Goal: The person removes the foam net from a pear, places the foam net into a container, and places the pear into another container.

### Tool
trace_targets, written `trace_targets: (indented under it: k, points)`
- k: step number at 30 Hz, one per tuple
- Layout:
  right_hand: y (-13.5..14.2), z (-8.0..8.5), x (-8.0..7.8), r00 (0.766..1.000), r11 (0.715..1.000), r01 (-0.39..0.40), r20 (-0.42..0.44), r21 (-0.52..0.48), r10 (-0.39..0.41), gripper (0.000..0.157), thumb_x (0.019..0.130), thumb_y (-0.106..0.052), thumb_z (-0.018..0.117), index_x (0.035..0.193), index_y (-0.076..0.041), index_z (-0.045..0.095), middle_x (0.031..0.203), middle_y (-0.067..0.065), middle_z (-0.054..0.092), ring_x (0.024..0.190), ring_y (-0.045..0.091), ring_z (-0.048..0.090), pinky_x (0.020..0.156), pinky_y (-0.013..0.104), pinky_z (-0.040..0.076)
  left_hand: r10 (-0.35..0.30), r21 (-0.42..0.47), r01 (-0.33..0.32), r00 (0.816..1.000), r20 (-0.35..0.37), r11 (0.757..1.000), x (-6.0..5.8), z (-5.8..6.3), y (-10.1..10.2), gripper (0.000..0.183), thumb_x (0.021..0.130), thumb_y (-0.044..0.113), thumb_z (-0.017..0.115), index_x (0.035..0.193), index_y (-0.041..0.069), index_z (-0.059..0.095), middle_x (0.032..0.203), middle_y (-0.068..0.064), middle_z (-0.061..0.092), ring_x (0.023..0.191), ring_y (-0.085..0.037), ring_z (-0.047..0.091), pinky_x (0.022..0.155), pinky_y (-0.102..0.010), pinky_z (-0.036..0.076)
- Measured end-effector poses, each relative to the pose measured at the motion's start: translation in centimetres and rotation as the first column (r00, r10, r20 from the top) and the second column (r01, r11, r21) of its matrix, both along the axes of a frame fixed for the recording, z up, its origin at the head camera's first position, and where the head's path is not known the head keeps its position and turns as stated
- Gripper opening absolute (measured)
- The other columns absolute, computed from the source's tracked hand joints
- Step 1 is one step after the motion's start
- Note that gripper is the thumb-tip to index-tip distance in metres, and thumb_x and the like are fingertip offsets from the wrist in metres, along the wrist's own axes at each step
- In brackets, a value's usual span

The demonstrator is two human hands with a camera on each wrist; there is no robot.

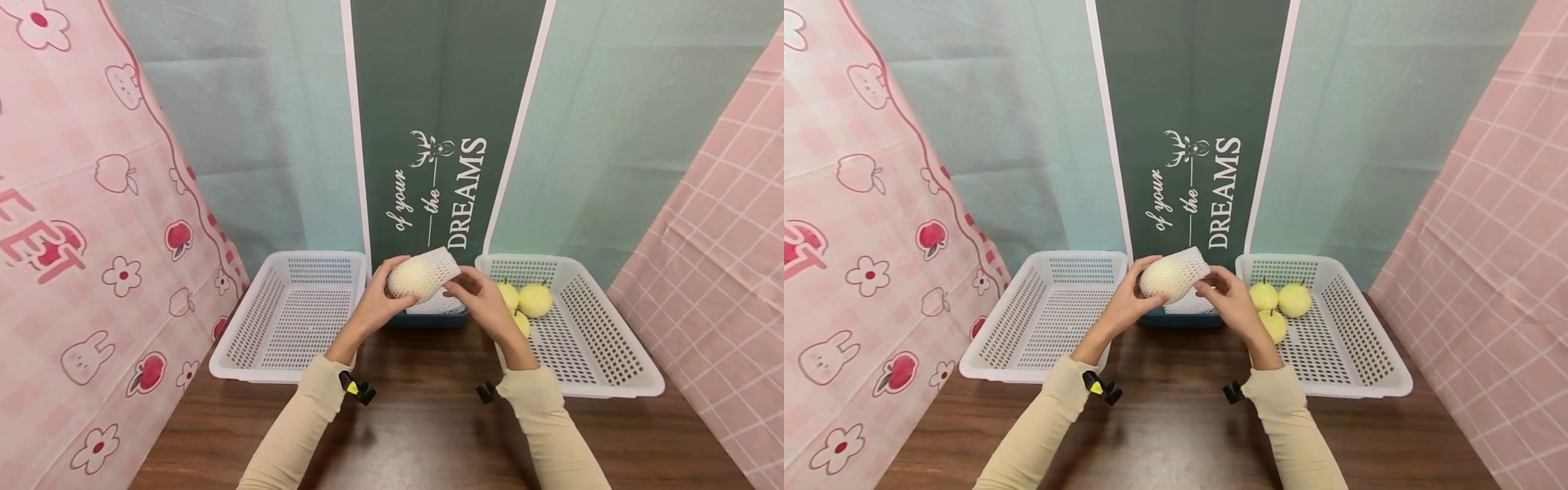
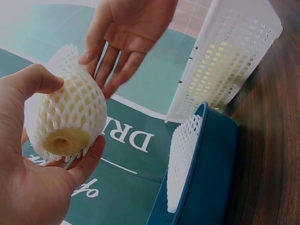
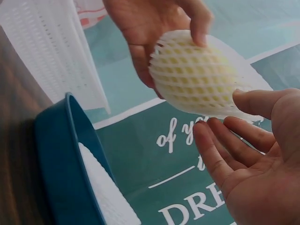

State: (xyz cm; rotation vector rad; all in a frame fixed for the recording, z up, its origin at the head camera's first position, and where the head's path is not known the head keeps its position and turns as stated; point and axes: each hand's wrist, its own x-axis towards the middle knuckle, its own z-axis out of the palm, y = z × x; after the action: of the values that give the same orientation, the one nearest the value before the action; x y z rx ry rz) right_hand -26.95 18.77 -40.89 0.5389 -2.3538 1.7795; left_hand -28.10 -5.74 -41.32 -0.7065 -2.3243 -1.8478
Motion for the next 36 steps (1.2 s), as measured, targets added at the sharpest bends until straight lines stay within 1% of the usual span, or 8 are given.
trace_targets:
  k: [4,11,14,19,24,31,33,36]
  points:
    - [0.4,0.6,-0.3,0.999,0.999,0.042,-0.031,-0.034,-0.043,0.035,0.108,-0.015,0.064,0.137,0.003,0.063,0.127,0.02,0.07,0.102,0.014,0.075,0.095,0.024,0.059,-0.009,0.005,0.009,1.0,0.007,1.0,-0.1,-0.1,-0.2,0.076,0.092,0.013,0.081,0.159,0.016,0.045,0.156,-0.012,0.047,0.129,-0.032,0.057,0.101,-0.047,0.059]
    - [0.7,1.8,-0.4,0.988,0.989,0.119,-0.088,-0.092,-0.127,0.029,0.106,-0.019,0.067,0.126,0.002,0.07,0.113,-0.007,0.072,0.095,0.004,0.07,0.091,0.015,0.055,-0.018,-0.011,0.018,1.0,0.008,1.0,-0.1,0.0,-0.5,0.075,0.091,0.012,0.08,0.158,0.022,0.048,0.154,-0.012,0.049,0.127,-0.032,0.059,0.095,-0.044,0.06]
    - [0.8,2.1,-0.5,0.985,0.989,0.114,-0.12,-0.098,-0.125,0.026,0.103,-0.013,0.071,0.123,0.004,0.071,0.112,-0.01,0.072,0.1,0.002,0.069,0.091,0.014,0.055,-0.018,-0.02,0.019,1.0,0.01,1.0,-0.1,-0.1,-0.6,0.074,0.091,0.013,0.079,0.157,0.025,0.049,0.154,-0.012,0.05,0.126,-0.032,0.059,0.094,-0.044,0.06]
    - [0.9,2.3,-0.6,0.986,0.995,0.062,-0.149,-0.074,-0.073,0.022,0.1,0.001,0.07,0.121,0.008,0.071,0.115,0.007,0.073,0.105,0.001,0.069,0.094,0.014,0.054,-0.029,-0.022,0.029,0.999,0.014,0.999,0.0,-0.1,-0.7,0.073,0.092,0.013,0.078,0.157,0.025,0.049,0.155,-0.012,0.05,0.126,-0.031,0.06,0.094,-0.043,0.059]
    - [0.9,2.3,-0.5,0.993,1.0,0.007,-0.115,-0.023,-0.01,0.026,0.1,0.001,0.07,0.125,0.008,0.07,0.126,0.025,0.069,0.107,-0.001,0.067,0.096,0.014,0.053,-0.037,-0.023,0.037,0.999,0.012,0.999,0.0,-0.2,-0.8,0.072,0.092,0.012,0.077,0.157,0.024,0.049,0.155,-0.013,0.05,0.125,-0.031,0.06,0.094,-0.043,0.059]
    - [0.8,2.6,-0.4,0.997,0.999,-0.05,-0.058,0.001,0.05,0.037,0.098,0.007,0.068,0.135,0.008,0.064,0.136,0.025,0.065,0.11,-0.006,0.068,0.092,0.015,0.056,-0.034,-0.033,0.034,0.999,0.006,0.999,-0.1,-0.3,-0.9,0.072,0.092,0.012,0.078,0.157,0.021,0.049,0.154,-0.012,0.052,0.125,-0.031,0.06,0.096,-0.044,0.059]
    - [0.7,2.7,-0.4,0.995,0.997,-0.082,-0.05,0.006,0.082,0.041,0.098,0.011,0.066,0.139,0.01,0.061,0.139,0.026,0.062,0.115,-0.002,0.068,0.092,0.016,0.056,-0.041,-0.032,0.041,0.999,0.002,0.999,-0.1,-0.3,-0.8,0.071,0.092,0.012,0.078,0.157,0.02,0.049,0.154,-0.013,0.052,0.125,-0.031,0.06,0.096,-0.043,0.059]
    - [0.7,2.7,-0.3,0.991,0.991,-0.128,-0.023,0.042,0.129,0.048,0.097,0.012,0.064,0.145,0.011,0.055,0.145,0.03,0.059,0.13,0.018,0.066,0.092,0.016,0.055,-0.048,-0.029,0.048,0.999,-0.001,0.998,0.0,-0.2,-0.8,0.071,0.093,0.013,0.077,0.158,0.019,0.049,0.154,-0.013,0.052,0.124,-0.031,0.06,0.094,-0.041,0.058]
